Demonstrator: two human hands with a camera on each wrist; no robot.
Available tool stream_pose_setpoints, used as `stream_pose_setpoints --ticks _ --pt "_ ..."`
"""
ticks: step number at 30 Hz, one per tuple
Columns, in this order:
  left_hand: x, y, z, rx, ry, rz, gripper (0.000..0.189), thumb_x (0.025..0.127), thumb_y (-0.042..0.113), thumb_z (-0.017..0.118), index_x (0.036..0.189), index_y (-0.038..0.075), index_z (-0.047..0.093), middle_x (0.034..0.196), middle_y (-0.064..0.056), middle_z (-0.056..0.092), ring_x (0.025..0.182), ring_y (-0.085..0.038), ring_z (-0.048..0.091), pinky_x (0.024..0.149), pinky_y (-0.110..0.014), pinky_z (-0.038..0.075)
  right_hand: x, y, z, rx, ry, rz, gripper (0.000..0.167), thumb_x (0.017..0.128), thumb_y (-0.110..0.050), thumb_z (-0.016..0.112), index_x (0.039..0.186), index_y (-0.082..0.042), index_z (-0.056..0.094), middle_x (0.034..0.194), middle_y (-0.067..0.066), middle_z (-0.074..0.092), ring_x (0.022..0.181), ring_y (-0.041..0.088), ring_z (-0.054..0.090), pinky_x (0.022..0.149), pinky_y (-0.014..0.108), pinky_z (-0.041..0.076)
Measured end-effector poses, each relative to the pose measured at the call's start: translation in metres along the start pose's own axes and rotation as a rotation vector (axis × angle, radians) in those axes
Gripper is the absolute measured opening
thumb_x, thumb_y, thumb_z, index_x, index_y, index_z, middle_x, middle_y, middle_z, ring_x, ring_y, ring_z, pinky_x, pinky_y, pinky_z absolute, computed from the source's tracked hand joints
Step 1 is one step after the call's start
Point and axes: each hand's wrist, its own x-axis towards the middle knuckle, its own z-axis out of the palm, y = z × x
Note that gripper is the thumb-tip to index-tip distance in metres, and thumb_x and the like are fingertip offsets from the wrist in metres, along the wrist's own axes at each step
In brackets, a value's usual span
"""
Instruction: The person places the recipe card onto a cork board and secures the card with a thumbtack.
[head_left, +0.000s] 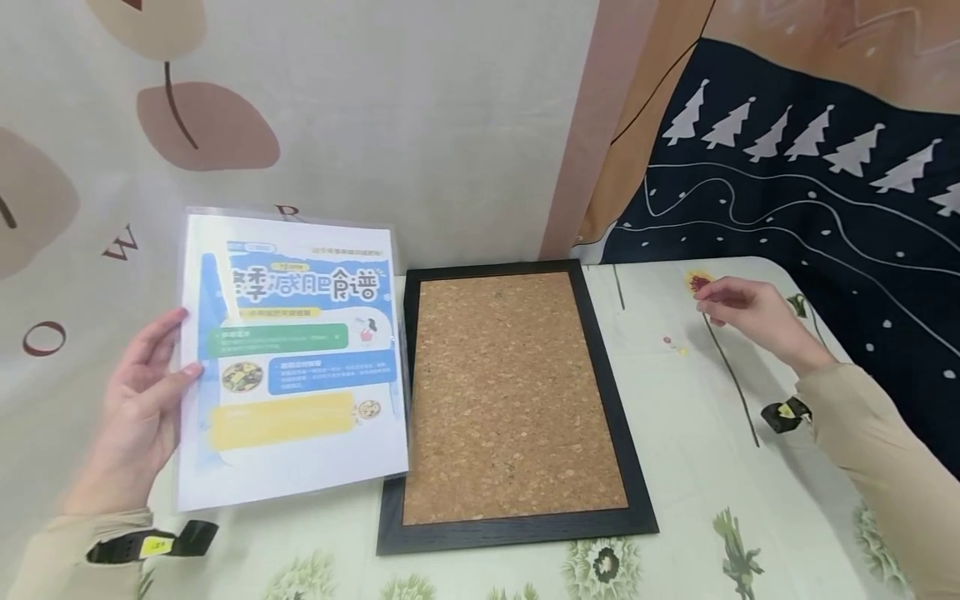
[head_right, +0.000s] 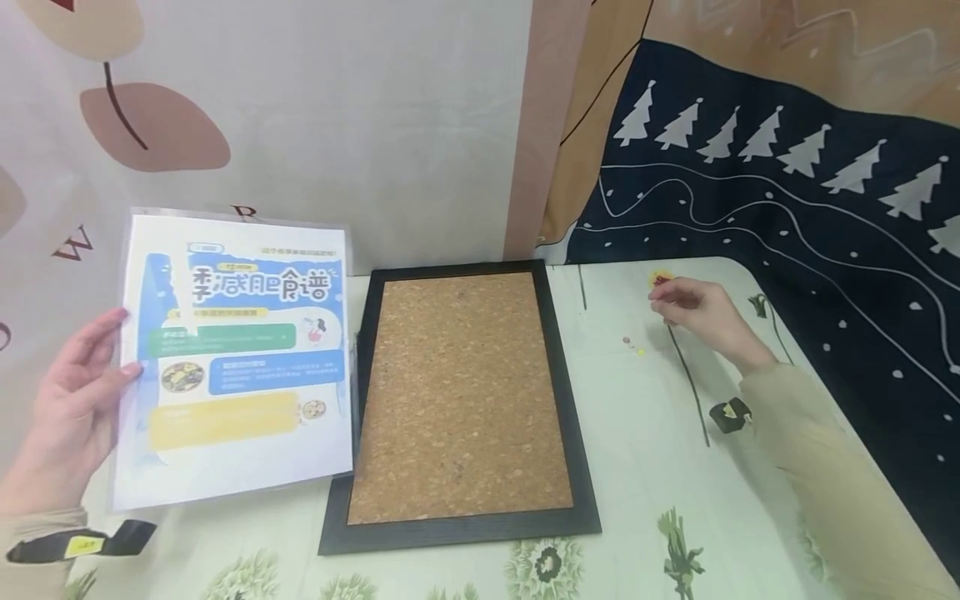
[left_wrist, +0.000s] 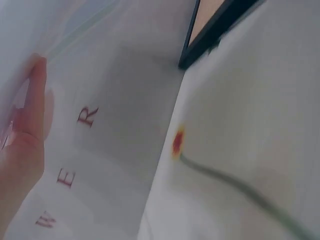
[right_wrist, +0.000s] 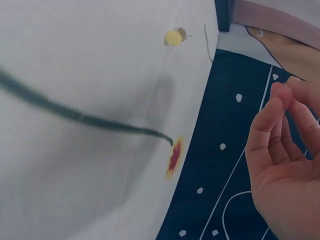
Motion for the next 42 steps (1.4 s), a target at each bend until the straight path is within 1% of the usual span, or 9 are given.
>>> stream_pose_setpoints --ticks 3,5,12,18,23,31,36,38,42 --pt "0.001 -0.014 0.009 0.018 -0.015 -0.004 0.063 0.092 -0.026 0.027 0.149 0.001 0.029 0.152 -0.007 0.031 0.122 -0.021 0.053 0.088 -0.036 0.048 0.002 -0.002 0.003 0.061 0.020 -0.020 0.031 0.095 -0.018 0.064 0.116 0.003 0.058 0.097 -0.007 0.067 0.078 0.012 0.061 0.070 0.016 0.048" --pt "0.001 -0.024 0.013 0.031 -0.020 -0.010 0.063 0.092 -0.026 0.028 0.148 0.001 0.031 0.152 -0.006 0.031 0.122 -0.021 0.053 0.088 -0.035 0.049 0.002 -0.003 0.005 0.097 0.035 -0.034 0.029 0.095 -0.016 0.064 0.114 0.004 0.057 0.092 -0.010 0.066 0.075 0.013 0.060 0.069 0.017 0.048" --pt "0.001 -0.060 0.025 0.058 -0.011 -0.078 0.062 0.092 -0.023 0.031 0.146 0.006 0.038 0.145 -0.005 0.037 0.113 -0.020 0.059 0.085 -0.032 0.051 0.000 -0.004 0.013 0.148 0.059 -0.076 0.023 0.093 -0.020 0.068 0.101 0.001 0.060 0.086 0.003 0.067 0.068 0.016 0.058 0.067 0.022 0.046" --pt "0.002 -0.086 0.038 0.184 0.000 -0.156 0.061 0.093 -0.020 0.037 0.146 0.011 0.038 0.142 -0.002 0.040 0.113 -0.015 0.057 0.086 -0.029 0.051 0.000 -0.004 0.021 0.195 0.058 -0.077 0.023 0.091 -0.017 0.069 0.101 0.004 0.064 0.083 0.000 0.065 0.067 0.014 0.057 0.068 0.022 0.045" --pt "0.004 -0.105 0.049 0.247 0.029 -0.232 0.061 0.093 -0.017 0.039 0.145 0.013 0.037 0.142 0.000 0.039 0.115 -0.013 0.055 0.088 -0.028 0.050 0.000 -0.008 0.027 0.201 0.032 -0.083 0.025 0.093 -0.017 0.068 0.105 0.005 0.068 0.082 0.002 0.065 0.069 0.014 0.057 0.069 0.022 0.046" --pt "0.010 -0.128 0.067 0.385 0.111 -0.427 0.060 0.093 -0.012 0.042 0.148 0.010 0.029 0.142 -0.007 0.035 0.110 -0.010 0.055 0.090 -0.026 0.047 0.006 -0.017 0.042 0.128 -0.053 -0.051 0.036 0.095 -0.024 0.064 0.119 0.002 0.067 0.102 -0.004 0.068 0.080 0.015 0.062 0.074 0.024 0.051" --pt "0.010 -0.138 0.075 0.418 0.111 -0.501 0.064 0.092 -0.013 0.041 0.150 0.005 0.021 0.144 -0.011 0.028 0.109 -0.010 0.054 0.089 -0.024 0.047 0.009 -0.024 0.054 0.149 -0.085 -0.056 0.034 0.096 -0.020 0.064 0.121 0.002 0.065 0.100 0.018 0.067 0.076 0.014 0.064 0.068 0.027 0.053" --pt "0.010 -0.141 0.079 0.414 0.104 -0.516 0.066 0.090 -0.014 0.040 0.150 0.004 0.020 0.146 -0.011 0.024 0.113 -0.014 0.052 0.090 -0.024 0.046 0.010 -0.030 0.057 0.152 -0.096 -0.050 0.033 0.096 -0.019 0.064 0.121 0.001 0.063 0.098 0.021 0.067 0.074 0.013 0.064 0.064 0.029 0.053" --pt "0.011 -0.143 0.087 0.427 0.058 -0.538 0.069 0.089 -0.014 0.038 0.152 0.005 0.016 0.153 -0.012 0.014 0.127 -0.029 0.042 0.092 -0.023 0.045 0.013 -0.038 0.065 0.159 -0.116 -0.051 0.029 0.095 -0.019 0.064 0.114 0.001 0.058 0.092 0.014 0.069 0.072 0.011 0.063 0.053 0.028 0.044"
